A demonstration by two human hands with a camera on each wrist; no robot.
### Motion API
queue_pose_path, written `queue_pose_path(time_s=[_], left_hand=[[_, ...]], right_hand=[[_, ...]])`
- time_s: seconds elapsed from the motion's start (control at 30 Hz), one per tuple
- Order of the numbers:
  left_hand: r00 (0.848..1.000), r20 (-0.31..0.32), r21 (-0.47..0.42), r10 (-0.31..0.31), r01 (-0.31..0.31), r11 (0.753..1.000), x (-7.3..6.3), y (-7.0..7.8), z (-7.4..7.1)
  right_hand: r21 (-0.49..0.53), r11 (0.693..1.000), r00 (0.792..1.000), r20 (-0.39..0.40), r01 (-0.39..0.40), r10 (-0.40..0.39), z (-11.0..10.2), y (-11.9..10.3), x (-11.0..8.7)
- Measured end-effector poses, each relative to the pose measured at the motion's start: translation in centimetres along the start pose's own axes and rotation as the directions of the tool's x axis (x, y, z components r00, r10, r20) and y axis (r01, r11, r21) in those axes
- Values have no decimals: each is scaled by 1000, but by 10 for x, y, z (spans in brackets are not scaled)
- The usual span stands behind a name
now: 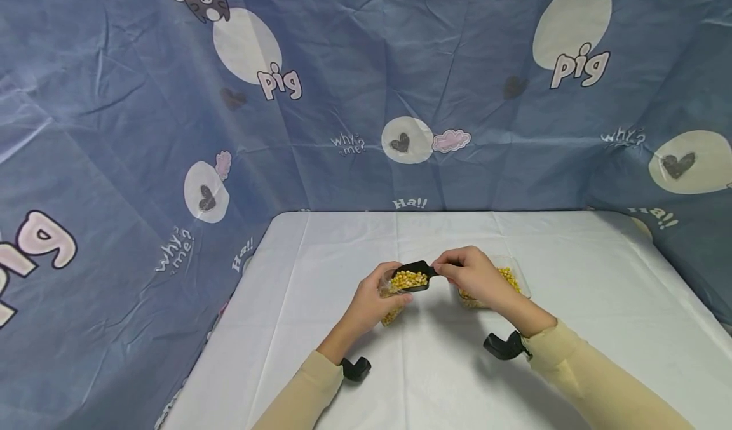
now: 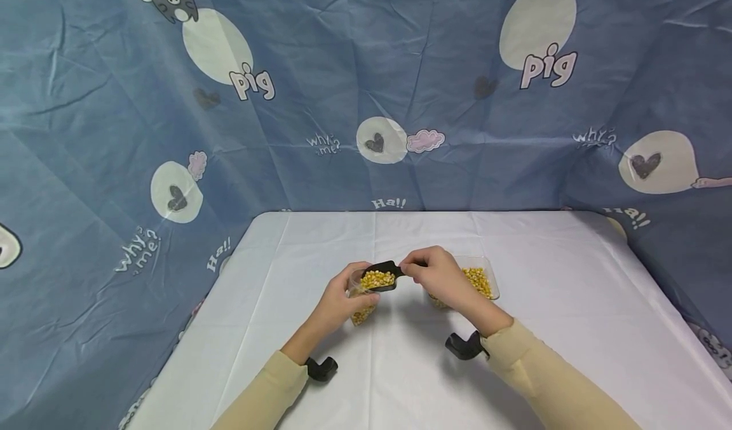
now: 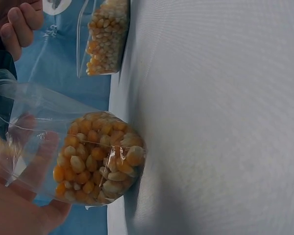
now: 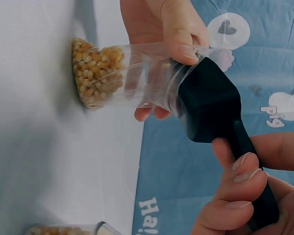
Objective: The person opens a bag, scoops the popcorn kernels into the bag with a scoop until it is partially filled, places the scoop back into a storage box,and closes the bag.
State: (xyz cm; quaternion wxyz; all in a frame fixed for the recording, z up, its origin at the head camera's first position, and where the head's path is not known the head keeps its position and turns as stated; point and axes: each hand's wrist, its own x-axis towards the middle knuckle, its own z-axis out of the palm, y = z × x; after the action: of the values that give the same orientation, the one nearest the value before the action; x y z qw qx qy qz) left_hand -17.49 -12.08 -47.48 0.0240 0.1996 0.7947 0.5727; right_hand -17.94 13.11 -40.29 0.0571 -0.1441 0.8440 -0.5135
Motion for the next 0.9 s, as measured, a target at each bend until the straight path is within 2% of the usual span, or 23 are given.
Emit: queue_pose_path(time_s=[0.27, 0.57, 0.9], left_hand=[[999, -27, -14, -25, 25, 1000, -2, 1, -1], [997, -60, -10, -43, 42, 999, -2, 1, -3], [997, -62, -29, -55, 53, 998, -3, 2, -4]], right_hand=[[-105, 994, 1000, 11, 28, -27, -1, -15, 1], [-133, 989, 998, 8, 59, -59, 1, -24, 5], [-172, 981, 996, 11, 88, -87, 4, -31, 7]])
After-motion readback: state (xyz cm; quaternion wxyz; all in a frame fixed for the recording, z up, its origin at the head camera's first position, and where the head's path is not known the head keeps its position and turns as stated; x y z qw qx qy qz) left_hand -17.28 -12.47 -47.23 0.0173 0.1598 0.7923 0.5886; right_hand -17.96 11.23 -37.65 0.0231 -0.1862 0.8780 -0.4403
